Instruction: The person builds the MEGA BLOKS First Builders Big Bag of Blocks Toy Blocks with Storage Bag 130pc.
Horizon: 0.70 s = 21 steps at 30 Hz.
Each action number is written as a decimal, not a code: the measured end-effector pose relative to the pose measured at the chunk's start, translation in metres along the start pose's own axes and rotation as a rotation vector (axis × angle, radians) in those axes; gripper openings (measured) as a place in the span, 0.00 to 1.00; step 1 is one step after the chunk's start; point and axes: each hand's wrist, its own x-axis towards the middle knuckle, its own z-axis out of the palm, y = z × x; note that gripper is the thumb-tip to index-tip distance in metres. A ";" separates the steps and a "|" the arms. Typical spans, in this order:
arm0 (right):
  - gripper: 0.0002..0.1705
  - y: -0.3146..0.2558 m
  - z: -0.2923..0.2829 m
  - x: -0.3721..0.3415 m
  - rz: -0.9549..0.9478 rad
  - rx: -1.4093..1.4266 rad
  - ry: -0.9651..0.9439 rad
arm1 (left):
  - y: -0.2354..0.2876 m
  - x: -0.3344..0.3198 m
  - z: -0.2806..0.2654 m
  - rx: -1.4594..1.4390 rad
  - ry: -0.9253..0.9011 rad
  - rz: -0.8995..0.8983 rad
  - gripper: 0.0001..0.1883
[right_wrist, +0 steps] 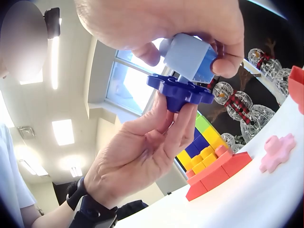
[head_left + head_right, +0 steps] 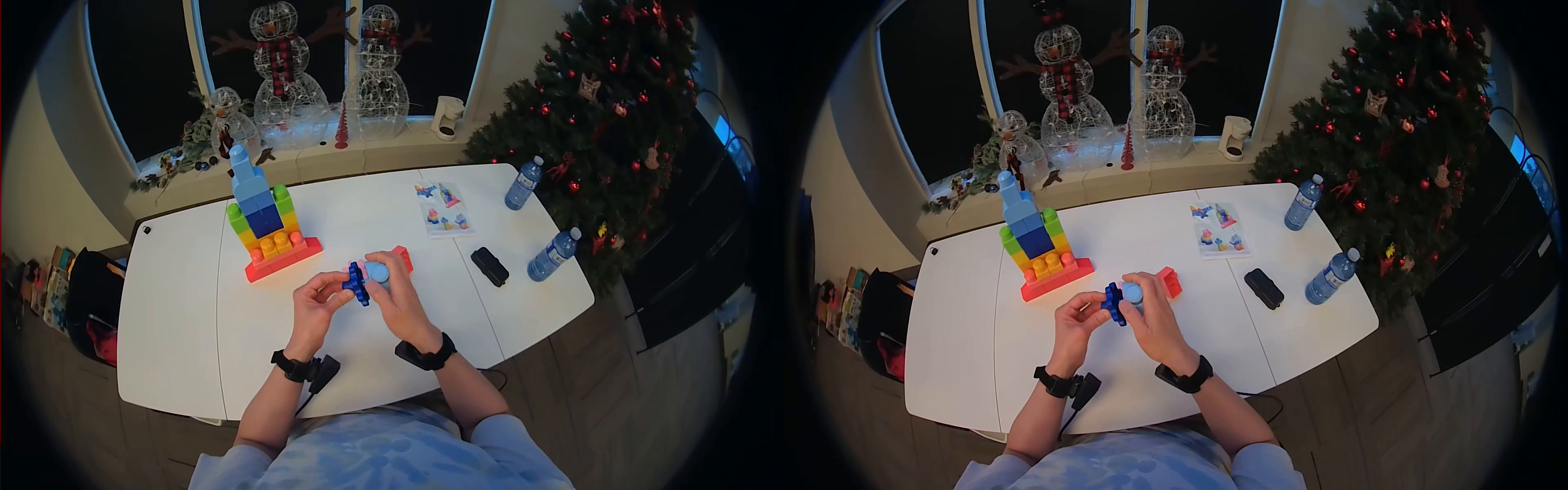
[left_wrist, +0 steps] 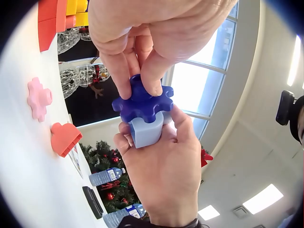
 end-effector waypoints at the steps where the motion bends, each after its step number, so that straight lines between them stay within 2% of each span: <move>1: 0.24 0.000 0.004 0.000 -0.022 0.013 -0.022 | -0.003 -0.001 -0.002 0.022 0.001 -0.012 0.15; 6: 0.27 0.009 0.023 0.000 0.005 0.072 -0.026 | -0.021 0.000 -0.008 0.069 0.048 0.039 0.14; 8: 0.33 0.024 0.028 0.003 0.105 0.112 -0.140 | -0.025 0.003 -0.015 0.092 0.072 0.070 0.13; 9: 0.33 0.030 0.028 0.005 0.104 0.113 -0.142 | -0.024 0.004 -0.019 0.157 0.105 0.073 0.12; 12: 0.44 0.044 0.018 0.019 0.029 -0.248 -0.091 | -0.029 0.014 -0.046 0.312 0.206 0.098 0.13; 14: 0.42 0.053 0.002 0.030 0.073 -0.293 -0.048 | -0.034 0.019 -0.064 0.518 0.344 0.143 0.14; 15: 0.40 0.058 -0.006 0.034 0.121 -0.342 0.002 | -0.036 0.020 -0.071 0.520 0.352 0.142 0.14; 17: 0.38 0.071 -0.018 0.037 0.152 -0.355 0.011 | -0.039 0.023 -0.082 0.698 0.408 0.097 0.15; 19: 0.39 0.085 -0.025 0.038 0.199 -0.534 -0.054 | -0.040 0.026 -0.083 0.713 0.414 0.089 0.16; 21: 0.39 0.101 -0.028 0.036 0.187 -0.574 -0.062 | -0.038 0.030 -0.080 0.725 0.418 0.083 0.17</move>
